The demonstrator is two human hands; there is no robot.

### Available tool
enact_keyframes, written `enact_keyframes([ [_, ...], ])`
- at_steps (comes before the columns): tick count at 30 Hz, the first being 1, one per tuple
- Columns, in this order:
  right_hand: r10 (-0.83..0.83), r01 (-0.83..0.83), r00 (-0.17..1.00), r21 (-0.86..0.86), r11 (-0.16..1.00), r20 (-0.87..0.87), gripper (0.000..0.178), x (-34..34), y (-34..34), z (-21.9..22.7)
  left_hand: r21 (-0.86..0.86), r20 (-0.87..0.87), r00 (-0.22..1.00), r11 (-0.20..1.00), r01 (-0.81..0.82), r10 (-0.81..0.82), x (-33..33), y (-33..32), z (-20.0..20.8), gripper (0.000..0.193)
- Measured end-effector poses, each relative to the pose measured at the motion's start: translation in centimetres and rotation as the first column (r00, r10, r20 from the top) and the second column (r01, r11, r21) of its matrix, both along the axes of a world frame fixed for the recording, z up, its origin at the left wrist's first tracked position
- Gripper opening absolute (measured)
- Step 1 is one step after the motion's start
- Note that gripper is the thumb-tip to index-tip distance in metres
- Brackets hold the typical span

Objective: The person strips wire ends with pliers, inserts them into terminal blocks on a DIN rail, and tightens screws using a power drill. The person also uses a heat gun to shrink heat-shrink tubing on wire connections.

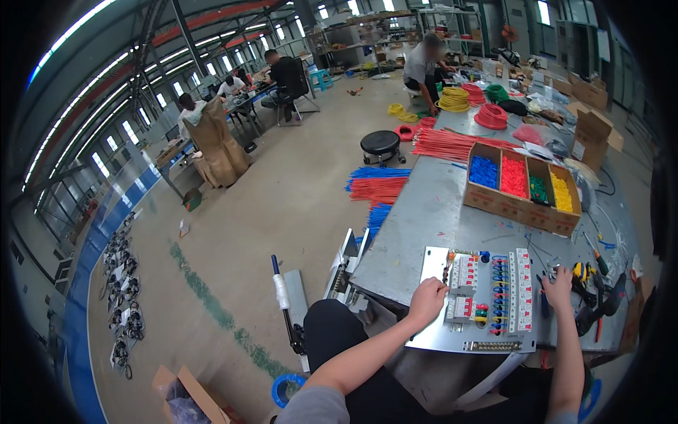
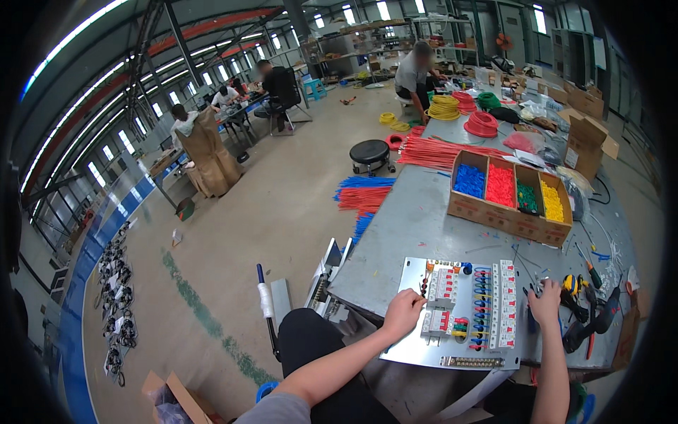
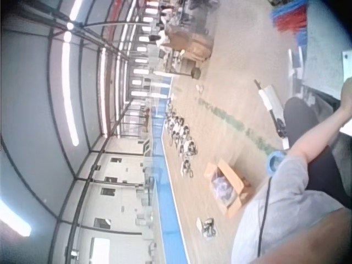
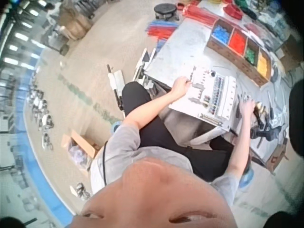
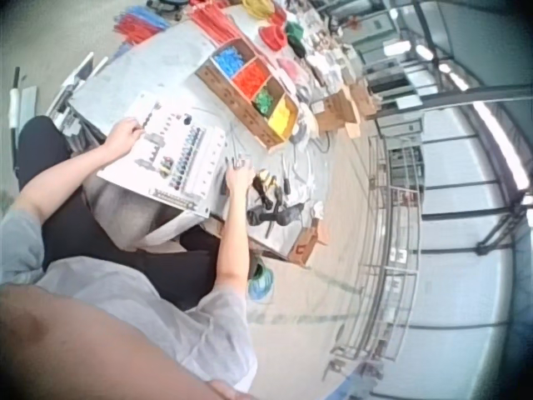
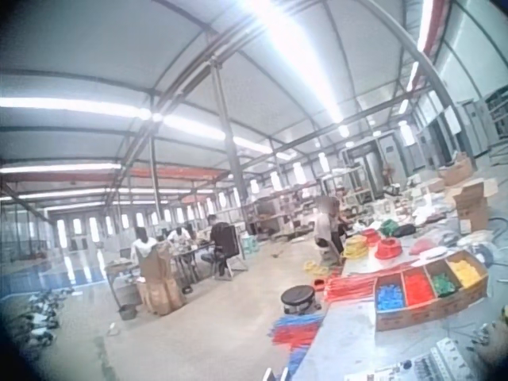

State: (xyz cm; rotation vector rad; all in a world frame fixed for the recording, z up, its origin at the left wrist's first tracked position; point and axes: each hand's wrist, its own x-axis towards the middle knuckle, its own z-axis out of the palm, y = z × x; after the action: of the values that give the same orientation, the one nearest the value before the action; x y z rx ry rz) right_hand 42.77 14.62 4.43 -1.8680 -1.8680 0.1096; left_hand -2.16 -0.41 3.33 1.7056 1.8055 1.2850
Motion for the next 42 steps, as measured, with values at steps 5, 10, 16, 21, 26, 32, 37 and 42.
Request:
enact_keyframes([
  [5, 0.294, -0.285, 0.956, 0.280, 0.917, 0.013, 0.036, -7.9, -3.8, 5.9, 0.036, -0.175, 0.980, 0.994, 0.098, -0.091, -2.4, -0.6, -1.2, 0.014],
  [10, 0.554, -0.517, 0.813, 0.213, 0.829, -0.181, 0.020, -16.5, -9.3, 10.8, 0.079, -0.174, 0.985, 0.997, 0.004, 0.010, -1.9, -0.5, -1.0, 0.014],
  [16, 0.615, -0.646, 0.746, -0.054, 0.761, -0.254, 0.021, -24.6, -12.1, 9.6, 0.078, -0.095, 0.995, 0.997, 0.009, -0.002, -2.1, -0.4, -2.1, 0.016],
  [21, 0.760, -0.757, 0.649, -0.116, 0.643, -0.023, 0.025, -29.8, -10.9, 9.8, 0.097, -0.042, 0.999, 0.995, 0.030, -0.026, -2.9, -0.5, -2.9, 0.015],
  [26, 0.764, -0.730, 0.643, -0.340, 0.593, -0.048, 0.027, -31.1, -9.7, 9.2, 0.079, 0.052, 0.996, 0.994, 0.071, -0.075, -3.6, -0.7, -3.4, 0.015],
  [32, 0.521, -0.705, 0.665, -0.218, 0.675, -0.536, 0.029, -29.9, -8.3, 5.3, 0.099, 0.045, 0.994, 0.990, 0.097, -0.101, -4.0, -0.7, -3.6, 0.019],
  [37, 0.455, -0.676, 0.675, -0.238, 0.698, -0.581, 0.027, -30.7, -7.4, 5.8, 0.042, 0.060, 0.995, 0.996, 0.082, -0.085, -3.8, -0.5, -3.2, 0.019],
  [42, 0.665, -0.726, 0.683, -0.184, 0.662, -0.302, 0.020, -32.2, -9.6, 7.1, 0.011, 0.111, 0.991, 0.997, 0.077, -0.078, -4.1, -0.6, -3.4, 0.016],
])
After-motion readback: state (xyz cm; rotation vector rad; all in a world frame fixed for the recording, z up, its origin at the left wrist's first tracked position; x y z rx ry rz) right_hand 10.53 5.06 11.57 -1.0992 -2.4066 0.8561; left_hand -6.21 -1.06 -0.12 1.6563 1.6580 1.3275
